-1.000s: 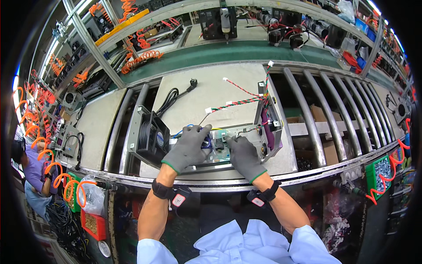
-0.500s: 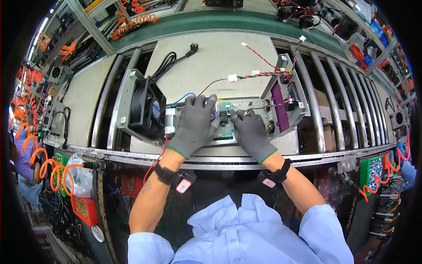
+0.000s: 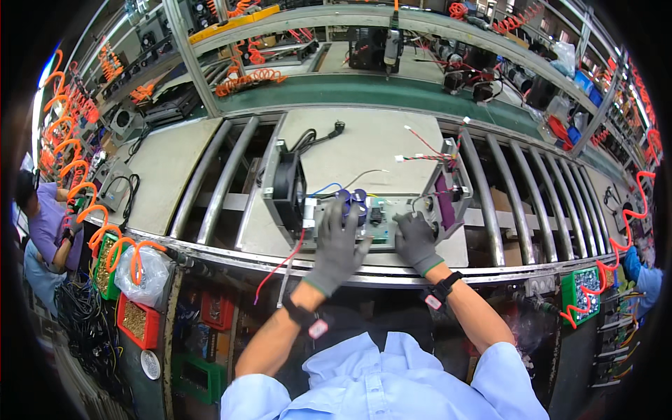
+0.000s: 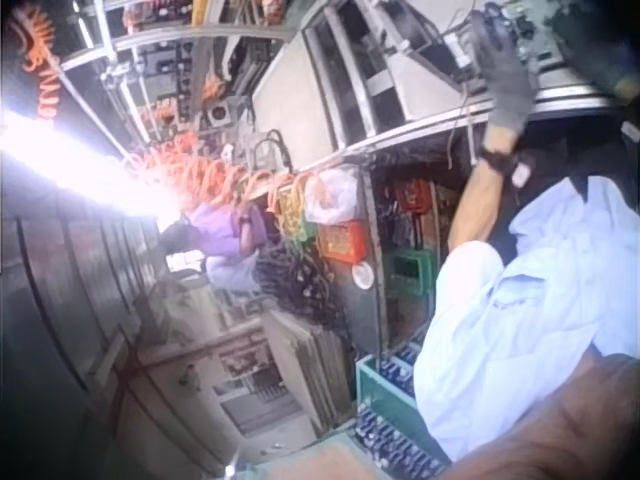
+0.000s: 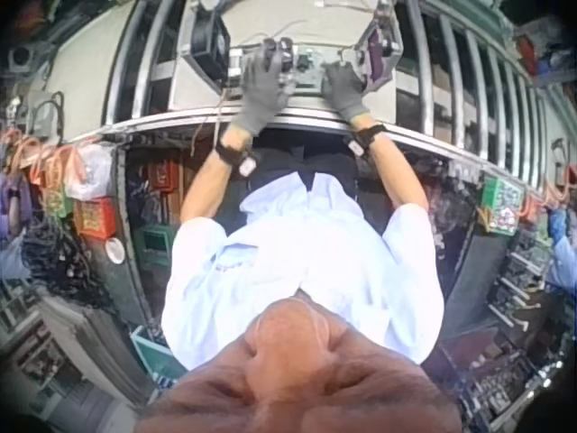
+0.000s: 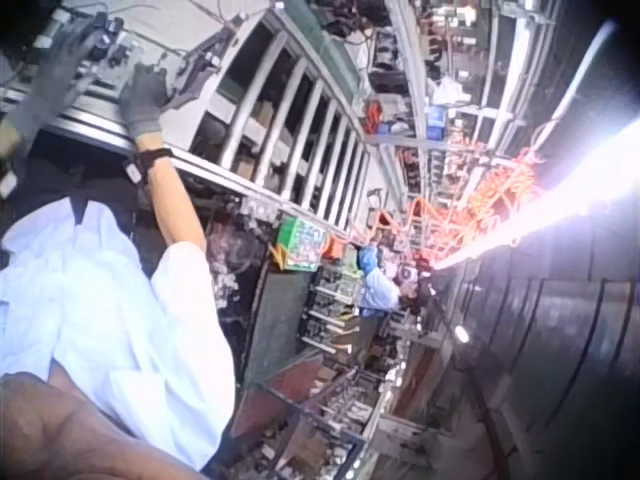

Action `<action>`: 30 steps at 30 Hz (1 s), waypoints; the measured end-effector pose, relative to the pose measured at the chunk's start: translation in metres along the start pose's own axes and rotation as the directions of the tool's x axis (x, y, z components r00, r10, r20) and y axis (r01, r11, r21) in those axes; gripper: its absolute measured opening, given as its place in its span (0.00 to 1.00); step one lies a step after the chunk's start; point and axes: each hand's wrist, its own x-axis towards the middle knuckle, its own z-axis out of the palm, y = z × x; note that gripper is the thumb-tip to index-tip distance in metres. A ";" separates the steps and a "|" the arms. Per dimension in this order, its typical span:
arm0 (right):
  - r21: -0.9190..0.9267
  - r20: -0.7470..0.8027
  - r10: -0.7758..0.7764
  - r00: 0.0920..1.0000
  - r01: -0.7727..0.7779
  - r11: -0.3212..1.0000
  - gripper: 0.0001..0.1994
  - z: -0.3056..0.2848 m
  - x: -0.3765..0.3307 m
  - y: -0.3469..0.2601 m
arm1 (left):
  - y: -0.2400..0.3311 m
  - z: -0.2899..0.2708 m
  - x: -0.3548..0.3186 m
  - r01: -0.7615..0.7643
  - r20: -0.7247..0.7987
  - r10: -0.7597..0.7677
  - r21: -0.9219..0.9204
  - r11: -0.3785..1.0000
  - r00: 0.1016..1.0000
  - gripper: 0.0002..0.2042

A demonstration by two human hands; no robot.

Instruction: Assembling the internal components and circuitry into a power inverter chassis on an industrial production line.

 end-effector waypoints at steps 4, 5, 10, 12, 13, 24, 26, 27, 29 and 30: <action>0.114 0.032 -0.048 0.998 0.044 0.992 0.09 -0.009 -0.008 0.006 | 0.026 -0.033 -0.089 0.157 -0.096 -0.191 -0.290 0.944 0.977 0.16; 0.144 0.008 -0.062 0.998 0.060 0.988 0.08 -0.011 -0.007 0.007 | 0.023 -0.036 -0.113 0.251 -0.036 -0.279 -0.333 0.909 0.960 0.14; 0.372 0.000 0.247 0.969 -0.229 0.899 0.08 -0.026 0.004 -0.002 | -0.016 -0.079 -0.190 0.577 -0.117 -0.599 -0.174 0.798 0.792 0.05; 0.391 -0.019 0.151 0.988 -0.131 0.911 0.08 -0.044 0.035 -0.022 | -0.027 -0.095 -0.189 0.647 -0.180 -0.669 -0.172 0.743 0.721 0.05; 0.402 -0.051 0.068 0.996 -0.041 0.915 0.09 -0.051 0.053 -0.034 | -0.030 -0.097 -0.187 0.669 -0.200 -0.690 -0.169 0.724 0.696 0.05; 0.386 0.533 -0.169 0.829 -0.060 0.921 0.16 -0.135 0.158 -0.103 | -0.026 -0.079 -0.202 0.768 -0.049 -0.801 -0.253 0.588 0.597 0.09; 0.394 0.608 -0.274 0.745 0.016 0.919 0.17 -0.173 0.183 -0.115 | -0.040 -0.087 -0.243 0.820 0.079 -0.824 -0.184 0.541 0.561 0.10; 0.375 0.628 -0.310 0.714 0.072 0.924 0.18 -0.187 0.200 -0.116 | -0.044 -0.090 -0.265 0.857 0.209 -0.831 -0.108 0.504 0.516 0.11; 0.307 0.644 -0.318 0.696 0.146 0.940 0.17 -0.201 0.242 -0.093 | -0.037 -0.107 -0.301 0.929 0.507 -0.819 0.090 0.360 0.268 0.16; 0.131 0.732 -0.111 0.673 0.021 0.991 0.18 -0.210 0.270 -0.098 | -0.033 -0.111 -0.339 0.921 0.595 -0.779 0.160 0.355 0.197 0.19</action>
